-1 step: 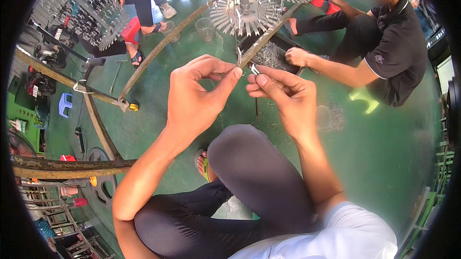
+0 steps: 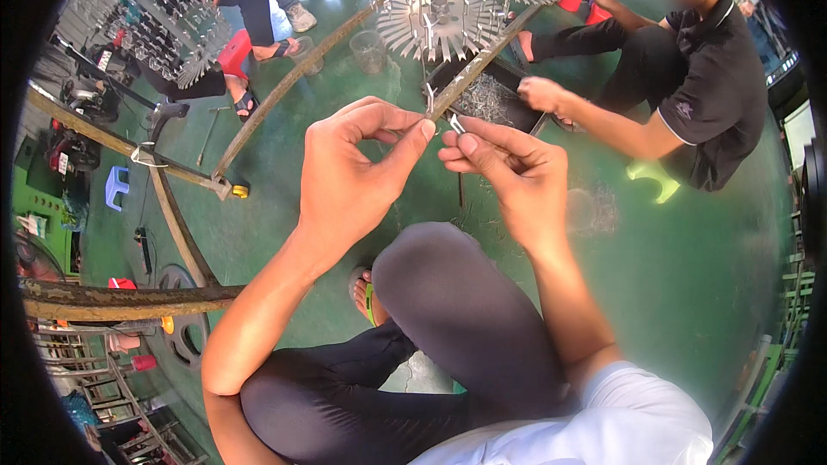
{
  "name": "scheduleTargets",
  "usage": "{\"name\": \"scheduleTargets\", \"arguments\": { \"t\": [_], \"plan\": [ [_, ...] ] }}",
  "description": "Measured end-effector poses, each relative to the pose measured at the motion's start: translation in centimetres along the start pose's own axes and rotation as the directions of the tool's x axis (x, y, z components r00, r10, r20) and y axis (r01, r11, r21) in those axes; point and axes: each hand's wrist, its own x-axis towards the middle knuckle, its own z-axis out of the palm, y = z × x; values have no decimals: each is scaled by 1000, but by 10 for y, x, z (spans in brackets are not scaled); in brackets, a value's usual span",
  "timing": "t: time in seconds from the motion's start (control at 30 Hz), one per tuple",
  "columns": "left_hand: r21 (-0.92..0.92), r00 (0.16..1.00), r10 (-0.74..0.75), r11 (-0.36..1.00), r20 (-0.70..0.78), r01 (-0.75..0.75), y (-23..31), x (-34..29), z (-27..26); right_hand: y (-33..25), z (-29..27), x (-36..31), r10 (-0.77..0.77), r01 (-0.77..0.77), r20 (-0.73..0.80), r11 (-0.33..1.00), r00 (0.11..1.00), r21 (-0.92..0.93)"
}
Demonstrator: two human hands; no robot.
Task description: The person attaches metal pieces to a metal rack fixture by hooking small wire fasteners into the slotted disc by hand.
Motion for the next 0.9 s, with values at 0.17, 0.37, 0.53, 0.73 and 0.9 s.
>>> {"name": "scheduleTargets", "arguments": {
  "t": [0.17, 0.37, 0.53, 0.73, 0.9],
  "plan": [
    [-29, 1000, 2, 1000, 7, -2, -1, 2, 3, 4, -1, 1, -19, 19, 42, 1000, 999, -2],
    [-9, 1000, 14, 1000, 25, -14, 1, 1, 4, 1, -16, 13, 273, -320, 183, 891, 944, 320],
    [-21, 1000, 13, 1000, 23, -12, -1, -1, 4, 6, -21, 19, 343, -428, 265, 802, 901, 418],
    [6, 999, 52, 999, 13, -52, -5, -1, 4, 7, -17, 16, 389, -471, 279, 807, 878, 356],
    [-64, 999, -53, 997, 9, 53, 5, 0, 15, 25, -26, 17, 403, -549, 377, 673, 834, 496]
  ]
}}
